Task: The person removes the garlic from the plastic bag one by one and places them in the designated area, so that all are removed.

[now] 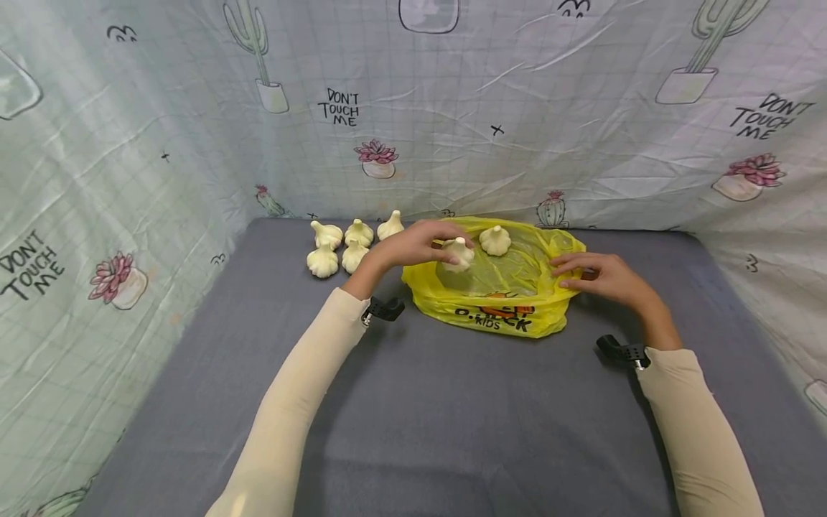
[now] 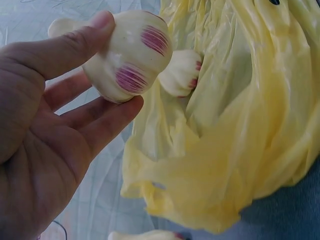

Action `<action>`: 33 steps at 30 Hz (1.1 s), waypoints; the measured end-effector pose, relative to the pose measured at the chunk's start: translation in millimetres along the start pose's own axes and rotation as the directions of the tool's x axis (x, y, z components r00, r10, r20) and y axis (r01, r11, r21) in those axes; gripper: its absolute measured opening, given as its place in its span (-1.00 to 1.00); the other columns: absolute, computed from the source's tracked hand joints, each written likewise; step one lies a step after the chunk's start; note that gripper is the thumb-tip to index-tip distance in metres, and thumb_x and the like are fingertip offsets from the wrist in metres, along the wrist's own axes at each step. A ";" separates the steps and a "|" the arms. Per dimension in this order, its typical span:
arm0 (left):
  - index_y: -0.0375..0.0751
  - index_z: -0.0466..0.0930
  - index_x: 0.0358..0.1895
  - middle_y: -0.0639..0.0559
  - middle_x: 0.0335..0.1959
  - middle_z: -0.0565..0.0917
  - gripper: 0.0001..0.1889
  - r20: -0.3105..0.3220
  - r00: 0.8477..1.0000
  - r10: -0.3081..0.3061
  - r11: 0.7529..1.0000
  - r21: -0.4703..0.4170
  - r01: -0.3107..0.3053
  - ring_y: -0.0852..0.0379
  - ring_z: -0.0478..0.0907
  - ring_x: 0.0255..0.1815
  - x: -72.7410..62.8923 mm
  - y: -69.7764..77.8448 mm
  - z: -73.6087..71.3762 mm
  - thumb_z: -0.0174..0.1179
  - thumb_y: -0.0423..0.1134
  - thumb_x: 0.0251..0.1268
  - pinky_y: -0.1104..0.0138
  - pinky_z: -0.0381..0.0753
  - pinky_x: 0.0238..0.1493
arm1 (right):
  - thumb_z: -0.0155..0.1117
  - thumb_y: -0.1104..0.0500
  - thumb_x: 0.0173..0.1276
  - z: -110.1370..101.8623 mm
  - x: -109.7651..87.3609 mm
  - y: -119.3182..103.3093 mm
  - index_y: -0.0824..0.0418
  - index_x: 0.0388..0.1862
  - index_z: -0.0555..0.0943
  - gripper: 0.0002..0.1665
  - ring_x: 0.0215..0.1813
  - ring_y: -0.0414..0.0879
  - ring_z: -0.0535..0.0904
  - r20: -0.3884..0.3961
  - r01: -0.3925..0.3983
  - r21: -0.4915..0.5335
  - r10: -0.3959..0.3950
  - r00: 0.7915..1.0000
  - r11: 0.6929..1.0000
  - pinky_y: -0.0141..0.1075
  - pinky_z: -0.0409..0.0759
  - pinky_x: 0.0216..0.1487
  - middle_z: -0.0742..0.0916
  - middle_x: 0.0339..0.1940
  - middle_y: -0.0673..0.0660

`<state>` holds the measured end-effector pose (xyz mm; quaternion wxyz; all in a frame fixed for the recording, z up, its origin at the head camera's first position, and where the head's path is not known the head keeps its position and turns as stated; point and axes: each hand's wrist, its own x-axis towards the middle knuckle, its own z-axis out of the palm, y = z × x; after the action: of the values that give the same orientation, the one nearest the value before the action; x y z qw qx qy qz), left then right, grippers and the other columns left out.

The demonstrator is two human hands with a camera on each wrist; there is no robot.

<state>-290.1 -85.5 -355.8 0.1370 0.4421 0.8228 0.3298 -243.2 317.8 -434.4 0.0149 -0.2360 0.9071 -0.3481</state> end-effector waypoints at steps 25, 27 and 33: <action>-0.15 0.59 0.29 0.03 0.08 0.67 -0.59 -0.115 0.988 -0.108 0.994 -0.040 0.104 0.06 0.44 -0.28 -64.2 -15.6 -10.5 0.29 -0.20 0.44 0.23 0.47 -0.18 | 0.45 0.16 0.37 -1.2 -4.5 2.0 0.11 0.06 0.78 -0.71 -0.06 -0.34 0.57 -0.008 0.065 0.005 -0.065 0.998 0.998 -0.41 0.53 -0.28 0.69 0.24 0.21; -0.16 0.60 0.28 0.01 0.08 0.66 -0.60 -0.125 0.986 -0.109 0.994 -0.029 0.107 0.05 0.44 -0.27 -68.5 -17.8 -11.5 0.29 -0.21 0.43 0.22 0.45 -0.18 | 0.46 0.17 0.37 -1.2 -4.5 1.8 0.11 0.06 0.78 -0.71 -0.04 -0.34 0.57 -0.011 0.060 0.014 -0.060 0.998 0.998 -0.42 0.53 -0.26 0.69 0.24 0.21; -0.23 0.61 0.26 -0.06 0.21 0.63 -0.60 -0.144 0.982 -0.121 0.991 -0.069 0.112 0.07 0.51 -0.09 -81.2 -25.2 -13.4 0.32 -0.31 0.40 0.20 0.50 -0.04 | 0.46 0.19 0.36 -1.1 -3.5 1.6 0.10 0.08 0.78 -0.69 0.00 -0.35 0.56 -0.004 0.063 0.012 -0.063 0.998 0.998 -0.43 0.52 -0.24 0.69 0.25 0.20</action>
<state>-266.7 -167.4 -367.9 0.1081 0.3630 0.8449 0.3779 -240.9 321.1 -435.1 0.0037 -0.2636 0.8973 -0.3541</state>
